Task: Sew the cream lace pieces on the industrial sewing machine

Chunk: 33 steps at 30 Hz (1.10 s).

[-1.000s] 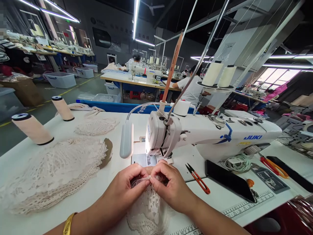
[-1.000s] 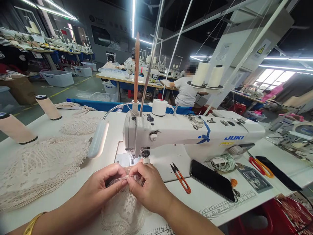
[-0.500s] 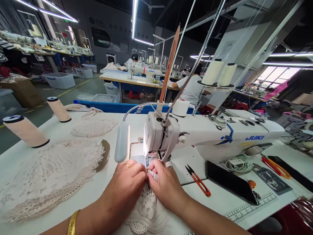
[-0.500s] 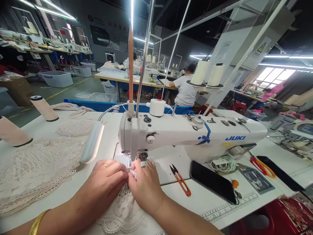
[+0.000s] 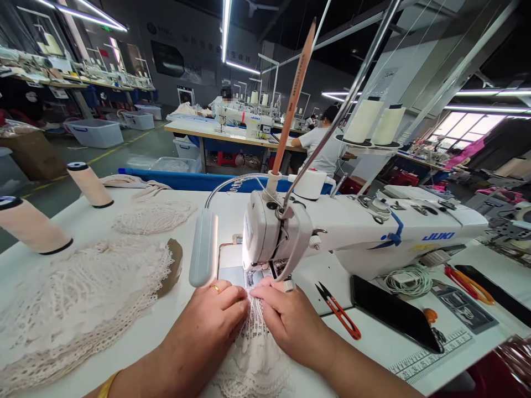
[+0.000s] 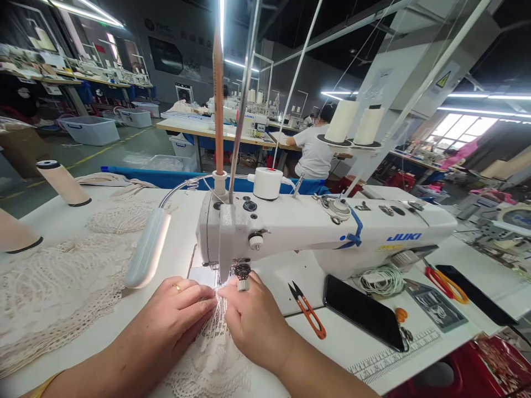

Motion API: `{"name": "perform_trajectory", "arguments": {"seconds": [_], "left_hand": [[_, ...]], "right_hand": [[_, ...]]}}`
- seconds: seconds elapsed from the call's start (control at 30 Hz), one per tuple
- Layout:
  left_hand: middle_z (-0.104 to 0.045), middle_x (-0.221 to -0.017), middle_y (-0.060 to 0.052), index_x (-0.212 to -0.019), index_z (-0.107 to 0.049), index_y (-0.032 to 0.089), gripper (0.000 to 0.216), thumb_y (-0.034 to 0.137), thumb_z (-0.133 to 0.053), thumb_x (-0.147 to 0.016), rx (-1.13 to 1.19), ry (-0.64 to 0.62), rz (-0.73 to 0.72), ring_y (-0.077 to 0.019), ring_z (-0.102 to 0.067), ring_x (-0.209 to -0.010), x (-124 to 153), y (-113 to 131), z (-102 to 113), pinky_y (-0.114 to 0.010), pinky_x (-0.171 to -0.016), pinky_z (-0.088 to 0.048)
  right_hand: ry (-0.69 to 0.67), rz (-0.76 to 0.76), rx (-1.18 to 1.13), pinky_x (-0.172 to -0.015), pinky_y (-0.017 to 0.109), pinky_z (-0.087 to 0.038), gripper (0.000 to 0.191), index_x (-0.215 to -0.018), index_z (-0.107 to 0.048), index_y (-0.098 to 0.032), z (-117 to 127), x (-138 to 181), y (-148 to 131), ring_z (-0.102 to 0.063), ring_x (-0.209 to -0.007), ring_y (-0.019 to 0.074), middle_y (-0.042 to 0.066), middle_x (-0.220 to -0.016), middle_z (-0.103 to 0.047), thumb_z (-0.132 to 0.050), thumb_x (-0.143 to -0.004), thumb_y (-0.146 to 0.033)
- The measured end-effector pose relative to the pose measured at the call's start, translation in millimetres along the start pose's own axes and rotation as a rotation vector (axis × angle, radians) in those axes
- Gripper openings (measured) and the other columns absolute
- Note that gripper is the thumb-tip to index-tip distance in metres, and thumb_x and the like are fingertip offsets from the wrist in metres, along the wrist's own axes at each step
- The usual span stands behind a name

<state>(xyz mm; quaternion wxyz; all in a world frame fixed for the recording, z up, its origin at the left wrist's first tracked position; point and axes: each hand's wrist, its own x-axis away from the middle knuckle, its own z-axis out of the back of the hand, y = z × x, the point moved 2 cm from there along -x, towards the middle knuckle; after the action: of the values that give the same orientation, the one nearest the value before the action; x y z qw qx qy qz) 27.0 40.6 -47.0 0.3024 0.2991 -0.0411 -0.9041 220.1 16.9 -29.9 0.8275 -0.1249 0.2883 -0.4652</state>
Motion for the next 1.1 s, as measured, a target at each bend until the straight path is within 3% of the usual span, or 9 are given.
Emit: {"name": "perform_trajectory", "arguments": {"seconds": [0.27, 0.5, 1.1], "left_hand": [[-0.073, -0.107, -0.007, -0.106, -0.072, 0.022, 0.031, 0.017, -0.042, -0.108, -0.053, -0.008, 0.024, -0.0256, -0.062, -0.091, 2.4, 3.4, 1.4, -0.043, -0.082, -0.046], [-0.075, -0.111, -0.007, -0.111, -0.071, 0.021, 0.031, 0.017, -0.041, -0.108, -0.082, -0.015, 0.037, -0.0257, -0.062, -0.092, 0.9, 1.8, -2.2, -0.045, -0.086, -0.044], [-0.076, -0.109, -0.007, -0.107, -0.069, 0.021, 0.022, 0.013, -0.049, -0.101, -0.165, 0.047, 0.025, -0.0272, -0.062, -0.09, -0.5, 3.1, -6.8, -0.046, -0.085, -0.04]], "right_hand": [[0.004, 0.049, 0.135, -0.076, 0.036, -0.049, 0.038, -0.113, -0.069, -0.024, -3.6, 3.4, 2.5, -0.059, -0.086, 0.0245, 0.007, -0.1, -0.069, -0.05, -0.089, -0.002], [0.019, 0.004, 0.195, -0.08, 0.037, -0.049, 0.031, -0.107, -0.07, -0.021, -6.4, 1.1, 8.5, -0.058, -0.094, 0.0269, 0.01, -0.106, -0.069, -0.051, -0.09, -0.004], [0.038, -0.036, 0.279, -0.083, 0.039, -0.051, 0.041, -0.118, -0.073, -0.022, -8.3, -0.3, 13.1, -0.061, -0.101, 0.029, 0.009, -0.117, -0.073, -0.053, -0.087, -0.004]]}}
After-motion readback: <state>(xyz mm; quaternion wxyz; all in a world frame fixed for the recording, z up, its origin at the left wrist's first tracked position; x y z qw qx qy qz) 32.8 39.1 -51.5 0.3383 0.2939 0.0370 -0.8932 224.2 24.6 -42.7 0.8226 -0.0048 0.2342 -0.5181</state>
